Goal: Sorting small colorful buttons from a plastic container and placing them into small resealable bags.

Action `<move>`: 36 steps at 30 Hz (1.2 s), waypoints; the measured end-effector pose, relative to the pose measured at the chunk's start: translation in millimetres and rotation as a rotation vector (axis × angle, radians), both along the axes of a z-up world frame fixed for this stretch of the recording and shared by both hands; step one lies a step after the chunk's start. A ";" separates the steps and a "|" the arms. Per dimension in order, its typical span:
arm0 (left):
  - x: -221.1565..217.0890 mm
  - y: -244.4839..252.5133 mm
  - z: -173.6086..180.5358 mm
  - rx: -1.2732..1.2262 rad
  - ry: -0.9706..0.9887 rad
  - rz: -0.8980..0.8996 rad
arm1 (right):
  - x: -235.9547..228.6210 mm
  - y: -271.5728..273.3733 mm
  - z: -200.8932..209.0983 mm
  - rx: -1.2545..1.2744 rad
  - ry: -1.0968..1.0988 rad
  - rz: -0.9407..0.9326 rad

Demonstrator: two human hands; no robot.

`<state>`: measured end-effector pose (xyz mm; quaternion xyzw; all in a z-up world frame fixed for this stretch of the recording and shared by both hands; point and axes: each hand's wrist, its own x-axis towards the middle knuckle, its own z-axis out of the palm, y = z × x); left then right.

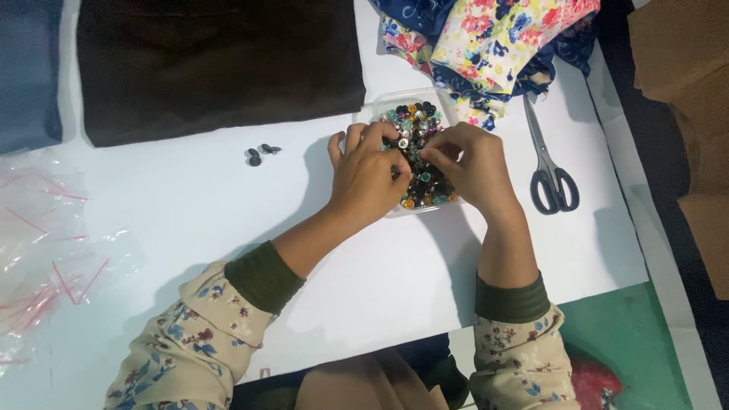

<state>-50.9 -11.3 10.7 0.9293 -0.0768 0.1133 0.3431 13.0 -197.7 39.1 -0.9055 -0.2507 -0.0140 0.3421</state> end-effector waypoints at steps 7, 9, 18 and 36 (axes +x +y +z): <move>-23.1 18.5 16.6 -0.083 -0.226 0.061 | -5.0 8.5 -16.9 0.257 -0.061 -0.068; -31.6 29.2 13.9 -0.163 -0.271 0.080 | -17.0 20.4 -10.6 0.321 -0.179 -0.079; -59.5 83.0 -14.3 -0.655 0.103 0.108 | -55.4 80.9 7.5 0.393 -0.067 0.054; -79.8 131.2 0.8 -1.003 0.238 0.307 | -62.9 163.6 -29.0 0.869 0.940 -0.040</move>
